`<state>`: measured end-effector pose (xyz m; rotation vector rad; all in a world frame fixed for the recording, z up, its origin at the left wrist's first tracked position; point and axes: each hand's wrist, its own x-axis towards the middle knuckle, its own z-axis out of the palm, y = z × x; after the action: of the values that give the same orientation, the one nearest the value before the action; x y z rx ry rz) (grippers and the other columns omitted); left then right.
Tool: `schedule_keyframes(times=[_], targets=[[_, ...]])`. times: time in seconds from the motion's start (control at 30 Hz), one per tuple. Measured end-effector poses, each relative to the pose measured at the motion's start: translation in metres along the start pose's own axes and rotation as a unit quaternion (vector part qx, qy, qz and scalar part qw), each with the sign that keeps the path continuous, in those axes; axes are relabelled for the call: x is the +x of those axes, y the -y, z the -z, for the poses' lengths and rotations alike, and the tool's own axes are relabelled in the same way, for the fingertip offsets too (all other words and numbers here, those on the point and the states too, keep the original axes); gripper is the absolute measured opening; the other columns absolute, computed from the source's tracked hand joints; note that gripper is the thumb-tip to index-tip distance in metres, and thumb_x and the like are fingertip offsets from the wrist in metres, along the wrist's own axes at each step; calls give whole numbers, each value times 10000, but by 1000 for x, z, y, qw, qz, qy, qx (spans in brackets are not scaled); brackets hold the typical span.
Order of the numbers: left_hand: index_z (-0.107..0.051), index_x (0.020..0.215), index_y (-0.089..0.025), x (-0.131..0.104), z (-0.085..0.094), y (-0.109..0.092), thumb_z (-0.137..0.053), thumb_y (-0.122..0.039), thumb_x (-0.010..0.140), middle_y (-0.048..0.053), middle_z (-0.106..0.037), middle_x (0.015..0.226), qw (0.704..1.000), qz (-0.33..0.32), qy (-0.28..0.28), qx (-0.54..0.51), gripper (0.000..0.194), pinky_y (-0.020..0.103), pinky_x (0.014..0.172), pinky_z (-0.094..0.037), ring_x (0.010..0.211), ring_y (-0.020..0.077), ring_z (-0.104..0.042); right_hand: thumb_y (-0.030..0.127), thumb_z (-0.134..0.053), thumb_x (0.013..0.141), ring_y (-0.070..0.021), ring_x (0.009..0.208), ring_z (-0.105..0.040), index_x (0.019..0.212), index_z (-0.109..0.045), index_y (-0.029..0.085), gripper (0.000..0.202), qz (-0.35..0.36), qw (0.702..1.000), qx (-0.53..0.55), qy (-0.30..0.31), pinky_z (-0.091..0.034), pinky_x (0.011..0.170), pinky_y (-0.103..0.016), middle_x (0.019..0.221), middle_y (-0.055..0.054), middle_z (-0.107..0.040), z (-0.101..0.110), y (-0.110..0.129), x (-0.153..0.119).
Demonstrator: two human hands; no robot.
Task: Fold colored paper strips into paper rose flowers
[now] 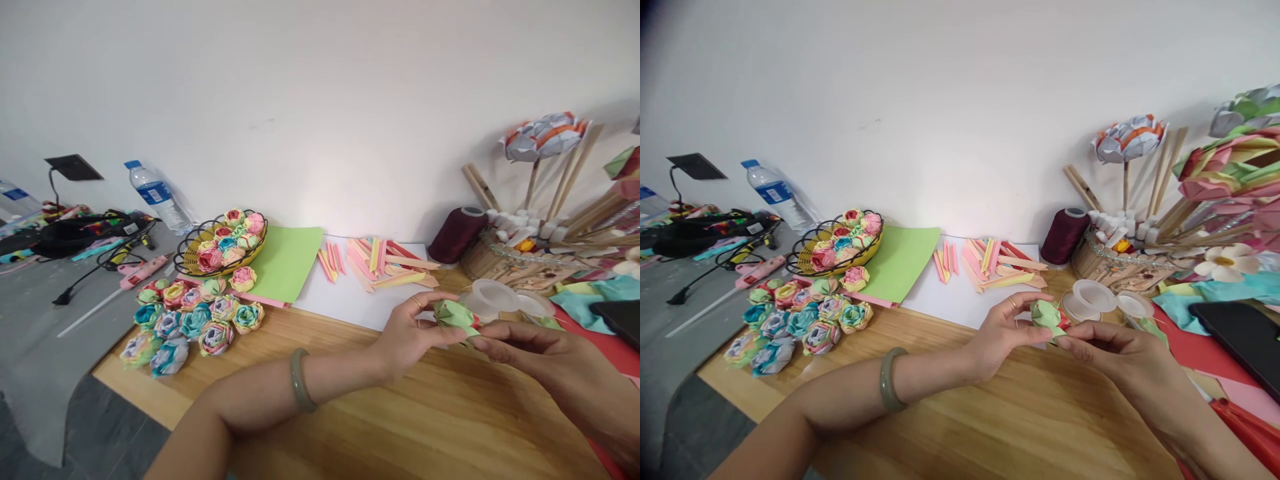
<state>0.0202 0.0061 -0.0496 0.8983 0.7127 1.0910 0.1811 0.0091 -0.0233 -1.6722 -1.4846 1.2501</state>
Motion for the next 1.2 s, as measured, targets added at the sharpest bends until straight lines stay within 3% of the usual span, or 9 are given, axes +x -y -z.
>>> schedule_keyframes(times=[0.13, 0.33, 0.53, 0.77, 0.9, 1.03, 1.1, 1.2], targets=[[-591, 973, -182, 1, 1, 1, -700, -205, 573, 26, -568, 867, 1000, -9, 2, -8, 415, 277, 721, -409, 742, 112, -506, 492, -729, 443, -173, 579, -578, 594, -684, 203, 328, -23, 1000, 7, 11, -459, 481, -218, 646, -32, -644, -1, -4, 1], [-593, 979, -187, 2, 3, 4, -722, -222, 562, 29, -571, 898, 1000, -2, -9, -2, 438, 310, 781, -403, 753, 117, -526, 417, -724, 511, -165, 593, -562, 613, -644, 189, 262, 14, 1000, -3, 26, -426, 477, -198, 637, -9, -620, -6, -7, -1], [-569, 980, -186, 3, 2, 6, -716, -205, 568, 31, -570, 920, 1000, -4, -18, -13, 438, 319, 782, -407, 779, 127, -536, 535, -658, 525, -248, 816, -599, 651, -681, 206, 353, 56, 998, -39, -10, -460, 686, -264, 797, -37, -691, -4, -5, 0], [-554, 956, -173, 2, 3, 7, -696, -150, 572, 41, -573, 940, 1000, 6, -10, -13, 410, 320, 801, -396, 798, 127, -543, 450, -729, 487, -150, 532, -529, 611, -659, 179, 306, 8, 999, -34, 9, -392, 450, -204, 572, -4, -610, -6, -8, 0], [-558, 937, -184, 2, 3, 8, -687, -130, 579, 23, -567, 897, 999, 32, -5, -38, 385, 317, 804, -396, 797, 115, -529, 448, -701, 556, -137, 517, -521, 597, -651, 172, 284, 50, 997, -66, -6, -387, 443, -201, 559, -3, -599, -11, -9, -1], [-560, 952, -203, 2, 4, 6, -703, -139, 587, 12, -553, 893, 992, 70, 2, -101, 397, 314, 785, -420, 798, 120, -544, 504, -625, 625, -166, 528, -556, 628, -645, 185, 319, 119, 983, -110, -89, -420, 465, -245, 576, -14, -624, -16, -7, -7], [-558, 979, -194, 3, 5, 3, -692, -152, 621, 20, -564, 898, 987, 72, 8, -140, 384, 289, 760, -428, 785, 116, -560, 481, -590, 681, -199, 674, -609, 732, -665, 193, 301, 193, 973, -89, -92, -475, 590, -280, 713, -36, -670, -17, -5, -11], [-520, 1099, -200, 4, 6, -2, -645, -171, 691, 47, -598, 977, 977, 86, 29, -193, 428, 281, 788, -425, 805, 128, -599, 374, -534, 784, -196, 804, -610, 872, -645, 220, 209, 266, 948, -66, -160, -488, 686, -297, 864, -43, -663, -14, -5, -17]])
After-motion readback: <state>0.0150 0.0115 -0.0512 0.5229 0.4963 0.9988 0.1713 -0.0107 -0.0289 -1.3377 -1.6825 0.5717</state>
